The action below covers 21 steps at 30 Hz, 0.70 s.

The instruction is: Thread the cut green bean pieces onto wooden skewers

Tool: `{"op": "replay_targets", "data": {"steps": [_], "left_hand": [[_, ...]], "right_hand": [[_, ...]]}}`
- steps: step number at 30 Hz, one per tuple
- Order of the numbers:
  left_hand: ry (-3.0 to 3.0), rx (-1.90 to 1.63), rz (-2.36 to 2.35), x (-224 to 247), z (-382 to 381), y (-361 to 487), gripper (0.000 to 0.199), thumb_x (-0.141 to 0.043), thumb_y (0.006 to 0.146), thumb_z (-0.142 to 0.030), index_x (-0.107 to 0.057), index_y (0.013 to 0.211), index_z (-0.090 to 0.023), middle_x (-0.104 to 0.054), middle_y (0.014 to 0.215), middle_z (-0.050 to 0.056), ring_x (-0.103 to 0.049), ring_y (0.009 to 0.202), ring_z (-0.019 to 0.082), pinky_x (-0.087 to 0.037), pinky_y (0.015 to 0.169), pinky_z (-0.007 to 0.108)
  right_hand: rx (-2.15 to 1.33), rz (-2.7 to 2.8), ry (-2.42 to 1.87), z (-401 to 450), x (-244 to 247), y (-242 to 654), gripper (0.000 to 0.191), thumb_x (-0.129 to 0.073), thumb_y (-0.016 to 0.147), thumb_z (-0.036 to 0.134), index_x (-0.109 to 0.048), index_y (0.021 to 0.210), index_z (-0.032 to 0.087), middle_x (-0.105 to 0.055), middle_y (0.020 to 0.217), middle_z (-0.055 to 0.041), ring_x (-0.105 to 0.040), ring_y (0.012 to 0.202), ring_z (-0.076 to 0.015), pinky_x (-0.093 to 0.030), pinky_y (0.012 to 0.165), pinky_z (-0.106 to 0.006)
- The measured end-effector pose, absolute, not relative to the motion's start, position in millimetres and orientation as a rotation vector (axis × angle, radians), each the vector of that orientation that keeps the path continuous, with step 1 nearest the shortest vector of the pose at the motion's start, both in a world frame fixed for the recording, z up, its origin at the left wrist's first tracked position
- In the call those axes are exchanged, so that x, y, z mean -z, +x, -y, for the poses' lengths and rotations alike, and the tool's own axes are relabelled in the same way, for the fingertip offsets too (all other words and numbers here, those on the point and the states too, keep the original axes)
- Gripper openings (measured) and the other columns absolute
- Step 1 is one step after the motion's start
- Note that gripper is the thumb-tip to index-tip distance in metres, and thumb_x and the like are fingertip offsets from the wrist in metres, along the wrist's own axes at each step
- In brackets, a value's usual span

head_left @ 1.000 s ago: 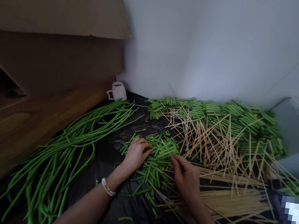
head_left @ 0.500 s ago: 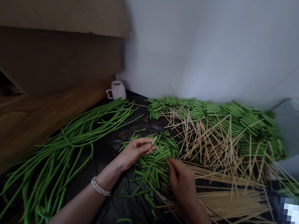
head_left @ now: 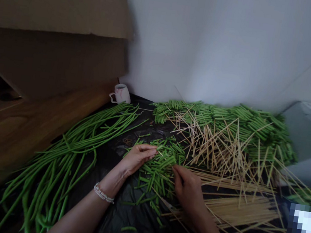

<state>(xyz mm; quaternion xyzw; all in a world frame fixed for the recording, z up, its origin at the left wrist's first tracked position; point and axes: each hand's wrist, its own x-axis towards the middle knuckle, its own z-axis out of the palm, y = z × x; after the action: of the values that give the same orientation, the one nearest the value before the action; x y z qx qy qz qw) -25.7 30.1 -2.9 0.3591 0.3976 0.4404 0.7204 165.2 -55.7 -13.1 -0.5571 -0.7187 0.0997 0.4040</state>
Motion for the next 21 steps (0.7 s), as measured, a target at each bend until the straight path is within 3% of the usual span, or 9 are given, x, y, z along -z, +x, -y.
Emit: {"op": "replay_targets", "data": {"steps": [9, 15, 21], "left_hand": [[0.713, -0.897, -0.852, -2.1, -25.6, -25.1, 0.028, -0.088, 0.056, -0.02, -0.075, 0.08, -0.013, -0.072, 0.074, 0.004, -0.06, 0.065, 0.008, -0.045, 0.067, 0.021], [0.729, -0.863, -0.806, -1.5, -22.0, -22.9, 0.027, -0.087, 0.057, -0.022, -0.074, 0.079, -0.012, -0.07, 0.071, 0.003, -0.061, 0.065, 0.009, -0.045, 0.066, 0.023], [0.735, -0.87, -0.854, 3.3, -23.1, -22.6, 0.027, -0.089, 0.055, -0.022, -0.074, 0.076, -0.012, -0.072, 0.073, 0.003, -0.062, 0.067, 0.009, -0.045, 0.068, 0.022]], "right_hand": [[-0.219, 1.826, -1.389, 59.2, 15.4, 163.7, 0.027, -0.042, 0.09, 0.016, -0.068, 0.093, 0.019, -0.071, 0.086, -0.0079, -0.066, 0.077, -0.0175, -0.049, 0.072, -0.027], [-0.729, 1.686, -1.379, 54.8, 2.3, 163.0, 0.028, -0.048, 0.091, 0.028, -0.068, 0.074, 0.019, -0.061, 0.055, 0.0014, -0.057, 0.053, -0.0135, -0.043, 0.053, -0.022], [-0.268, 1.825, -1.385, 60.4, 11.0, 161.6, 0.03, -0.039, 0.091, 0.019, -0.069, 0.095, 0.015, -0.068, 0.075, -0.0071, -0.063, 0.069, -0.0176, -0.045, 0.065, -0.026]]}}
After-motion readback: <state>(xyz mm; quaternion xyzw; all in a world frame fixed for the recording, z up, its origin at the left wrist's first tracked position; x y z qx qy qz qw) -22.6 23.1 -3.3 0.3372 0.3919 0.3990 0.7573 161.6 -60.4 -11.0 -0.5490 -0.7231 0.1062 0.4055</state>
